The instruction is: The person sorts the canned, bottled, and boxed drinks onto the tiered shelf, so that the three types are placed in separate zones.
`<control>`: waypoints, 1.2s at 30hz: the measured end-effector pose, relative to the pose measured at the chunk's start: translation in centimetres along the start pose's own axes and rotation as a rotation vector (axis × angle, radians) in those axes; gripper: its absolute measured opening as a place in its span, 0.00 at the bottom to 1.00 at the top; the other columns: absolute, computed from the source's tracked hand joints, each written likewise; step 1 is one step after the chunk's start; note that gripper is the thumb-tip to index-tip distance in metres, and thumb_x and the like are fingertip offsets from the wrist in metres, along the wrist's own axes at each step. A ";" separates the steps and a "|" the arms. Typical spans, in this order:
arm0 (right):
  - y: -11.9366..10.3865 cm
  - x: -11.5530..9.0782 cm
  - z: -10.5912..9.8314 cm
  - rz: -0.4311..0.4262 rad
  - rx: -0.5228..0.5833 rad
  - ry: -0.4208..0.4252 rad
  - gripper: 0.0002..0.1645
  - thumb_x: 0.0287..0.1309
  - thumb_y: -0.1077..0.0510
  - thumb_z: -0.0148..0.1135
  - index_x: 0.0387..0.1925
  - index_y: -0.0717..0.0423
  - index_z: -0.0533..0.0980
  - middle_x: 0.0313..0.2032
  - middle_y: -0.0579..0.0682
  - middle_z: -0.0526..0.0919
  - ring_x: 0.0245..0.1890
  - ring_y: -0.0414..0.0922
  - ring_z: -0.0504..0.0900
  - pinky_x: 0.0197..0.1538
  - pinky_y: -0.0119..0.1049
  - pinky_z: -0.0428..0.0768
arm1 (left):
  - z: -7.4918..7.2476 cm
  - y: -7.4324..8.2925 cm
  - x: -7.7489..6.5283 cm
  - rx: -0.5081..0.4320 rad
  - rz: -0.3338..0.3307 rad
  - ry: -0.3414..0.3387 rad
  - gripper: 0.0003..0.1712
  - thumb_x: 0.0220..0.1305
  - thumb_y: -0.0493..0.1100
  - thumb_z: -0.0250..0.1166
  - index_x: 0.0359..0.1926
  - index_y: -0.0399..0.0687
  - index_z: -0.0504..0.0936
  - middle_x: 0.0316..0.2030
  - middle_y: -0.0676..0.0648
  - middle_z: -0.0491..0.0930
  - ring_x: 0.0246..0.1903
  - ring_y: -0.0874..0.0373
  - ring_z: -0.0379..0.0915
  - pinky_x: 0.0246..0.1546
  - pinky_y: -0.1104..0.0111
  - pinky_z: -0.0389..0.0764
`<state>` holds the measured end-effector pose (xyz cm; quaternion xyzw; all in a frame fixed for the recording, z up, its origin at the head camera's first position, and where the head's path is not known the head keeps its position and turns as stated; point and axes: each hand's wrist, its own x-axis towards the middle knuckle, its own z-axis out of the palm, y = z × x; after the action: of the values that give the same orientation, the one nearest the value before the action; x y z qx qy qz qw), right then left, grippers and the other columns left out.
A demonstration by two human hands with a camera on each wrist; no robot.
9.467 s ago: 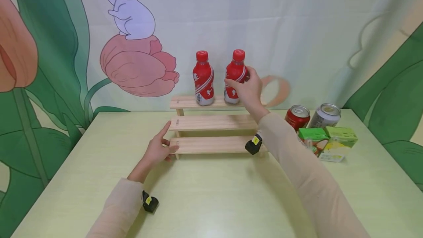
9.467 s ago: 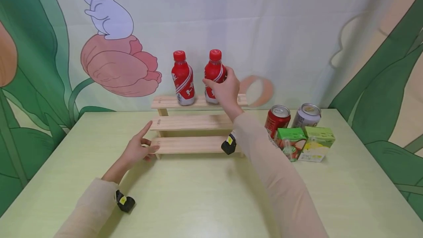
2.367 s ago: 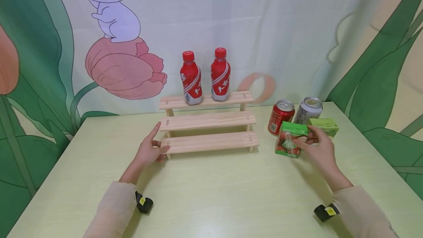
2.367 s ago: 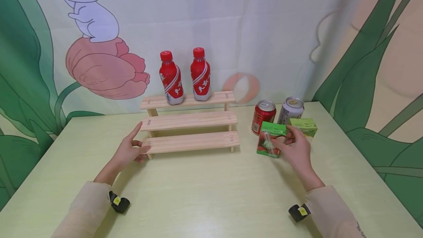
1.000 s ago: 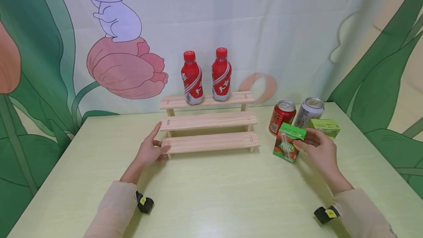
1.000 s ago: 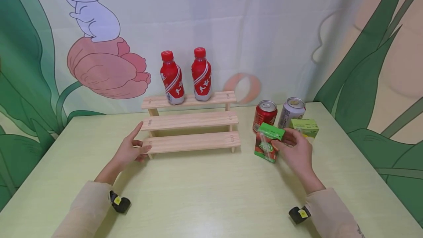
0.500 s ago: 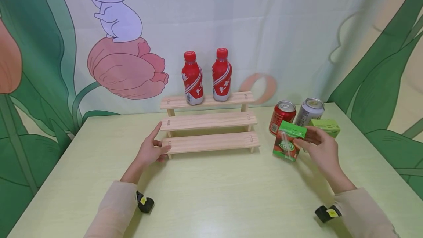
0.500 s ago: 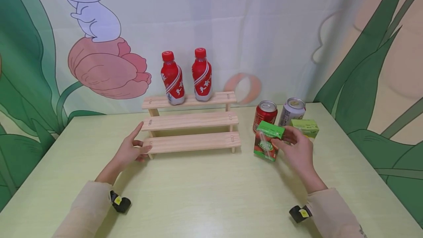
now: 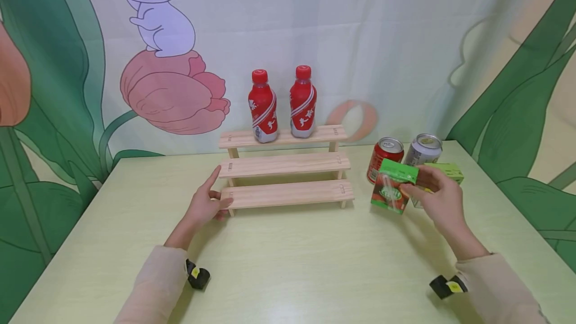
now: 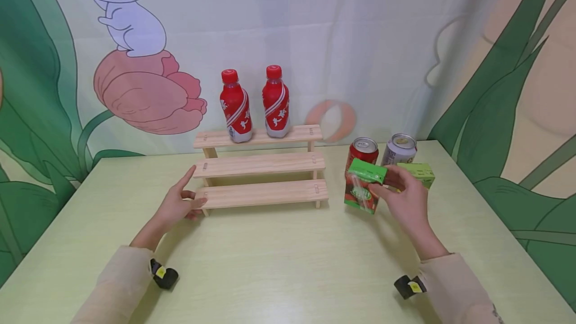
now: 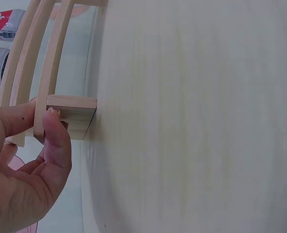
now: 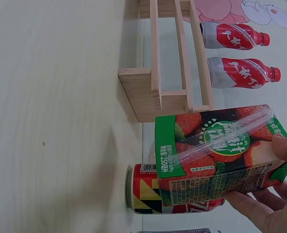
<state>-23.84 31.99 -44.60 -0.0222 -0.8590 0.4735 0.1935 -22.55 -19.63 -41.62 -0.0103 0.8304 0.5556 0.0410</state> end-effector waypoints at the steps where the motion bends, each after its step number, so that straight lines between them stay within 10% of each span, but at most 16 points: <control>1: 0.1 0.1 0.1 0.004 -0.006 0.005 0.33 0.43 0.40 0.68 0.54 0.38 0.71 0.46 0.43 0.78 0.43 0.37 0.75 0.33 0.21 0.75 | 0.0 0.0 0.0 0.000 -0.002 0.001 0.54 0.55 0.29 0.63 0.70 0.70 0.42 0.29 0.41 0.67 0.18 0.56 0.73 0.18 0.64 0.79; 11: -11.7 -3.3 -1.5 0.019 0.041 -0.078 0.31 0.50 0.50 0.67 0.54 0.59 0.70 0.46 0.54 0.77 0.42 0.37 0.75 0.39 0.22 0.74 | -0.1 -0.1 0.2 0.002 -0.003 0.003 0.54 0.55 0.30 0.64 0.70 0.70 0.43 0.30 0.41 0.67 0.18 0.56 0.74 0.17 0.64 0.79; 36: -14.9 -2.4 1.2 -0.036 0.132 -0.131 0.30 0.52 0.58 0.65 0.56 0.62 0.69 0.43 0.52 0.76 0.39 0.31 0.74 0.37 0.21 0.75 | 0.0 0.2 0.1 0.012 -0.028 0.007 0.54 0.55 0.30 0.64 0.70 0.70 0.43 0.33 0.39 0.68 0.17 0.55 0.73 0.19 0.63 0.80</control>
<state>-19.89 22.28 -33.68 0.0373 -0.8371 0.5258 0.1464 -22.67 -19.60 -41.44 -0.0236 0.8335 0.5502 0.0459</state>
